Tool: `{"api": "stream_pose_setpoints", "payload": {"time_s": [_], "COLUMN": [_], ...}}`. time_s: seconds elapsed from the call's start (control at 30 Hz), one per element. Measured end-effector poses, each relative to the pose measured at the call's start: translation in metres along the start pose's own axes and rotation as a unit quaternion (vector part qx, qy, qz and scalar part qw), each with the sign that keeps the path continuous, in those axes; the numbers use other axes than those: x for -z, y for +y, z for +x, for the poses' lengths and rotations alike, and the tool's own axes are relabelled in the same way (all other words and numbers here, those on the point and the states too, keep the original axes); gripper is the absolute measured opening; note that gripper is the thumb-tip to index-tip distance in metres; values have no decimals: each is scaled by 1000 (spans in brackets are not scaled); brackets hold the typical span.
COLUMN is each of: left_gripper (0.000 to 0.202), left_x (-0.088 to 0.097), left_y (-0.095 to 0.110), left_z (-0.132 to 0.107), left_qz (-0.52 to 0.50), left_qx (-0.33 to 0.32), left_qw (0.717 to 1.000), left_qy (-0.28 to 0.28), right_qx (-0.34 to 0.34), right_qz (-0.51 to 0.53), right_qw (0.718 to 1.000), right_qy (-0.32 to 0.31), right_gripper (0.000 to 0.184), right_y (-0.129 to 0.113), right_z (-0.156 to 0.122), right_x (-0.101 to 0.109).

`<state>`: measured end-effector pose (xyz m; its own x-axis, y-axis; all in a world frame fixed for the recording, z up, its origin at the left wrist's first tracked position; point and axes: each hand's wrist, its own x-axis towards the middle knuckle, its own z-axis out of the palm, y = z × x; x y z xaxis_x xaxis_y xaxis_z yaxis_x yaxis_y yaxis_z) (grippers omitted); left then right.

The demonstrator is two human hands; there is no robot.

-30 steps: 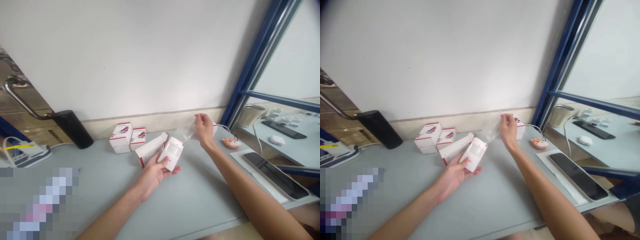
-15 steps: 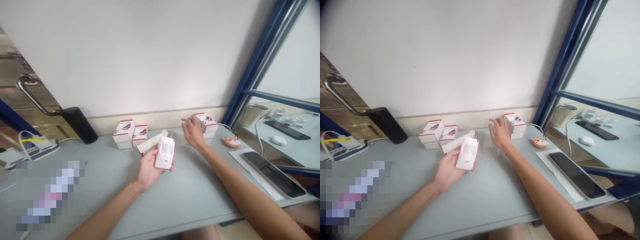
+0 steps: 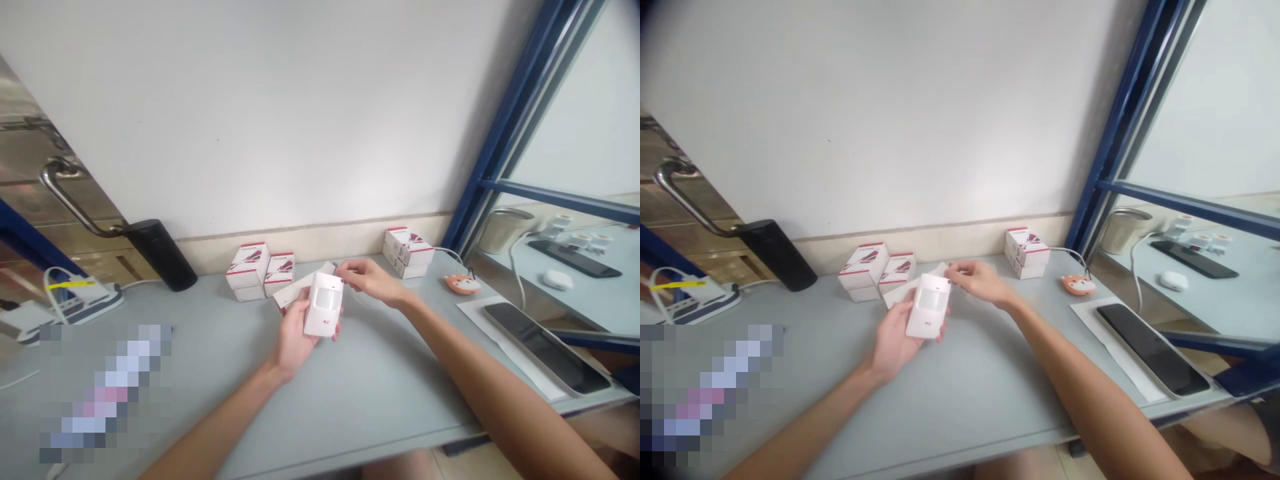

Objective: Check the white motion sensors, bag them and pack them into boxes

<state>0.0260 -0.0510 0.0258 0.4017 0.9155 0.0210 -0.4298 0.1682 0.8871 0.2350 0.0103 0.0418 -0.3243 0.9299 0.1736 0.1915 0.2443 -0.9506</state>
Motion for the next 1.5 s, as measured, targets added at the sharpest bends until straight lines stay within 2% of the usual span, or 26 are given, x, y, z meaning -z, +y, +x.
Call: {"api": "stream_pose_setpoints", "payload": {"time_s": [0.17,0.23,0.33,0.43,0.57,0.73,0.87,1.33,1.5], "left_gripper": [45,46,45,43,40,45,42,48,51], "left_x": [5,9,15,22,28,28,26,28,25], "left_y": [-7,-12,-15,-10,-4,-10,-12,-18,-15], "left_z": [6,8,12,16,19,20,20,17,14], "left_qz": [48,43,38,55,57,5,-17,-2,-1], "left_qx": [-1,19,60,109,160,226,218,199,192], "left_qw": [999,998,995,986,975,952,952,958,960], "left_qy": [-25,-40,-75,-114,-144,-204,-214,-206,-205], "right_qx": [17,17,50,89,110,124,118,125,110], "right_qz": [-10,11,118,218,270,317,339,397,420], "right_qw": [989,981,961,933,907,874,863,851,838], "right_qy": [147,192,247,274,303,347,357,322,329], "right_gripper": [21,23,26,28,27,26,25,30,26], "right_y": [3,5,10,12,9,6,11,13,14], "right_z": [7,11,15,16,11,-1,-5,-6,-4], "right_x": [0,9,32,58,88,119,127,125,124]}}
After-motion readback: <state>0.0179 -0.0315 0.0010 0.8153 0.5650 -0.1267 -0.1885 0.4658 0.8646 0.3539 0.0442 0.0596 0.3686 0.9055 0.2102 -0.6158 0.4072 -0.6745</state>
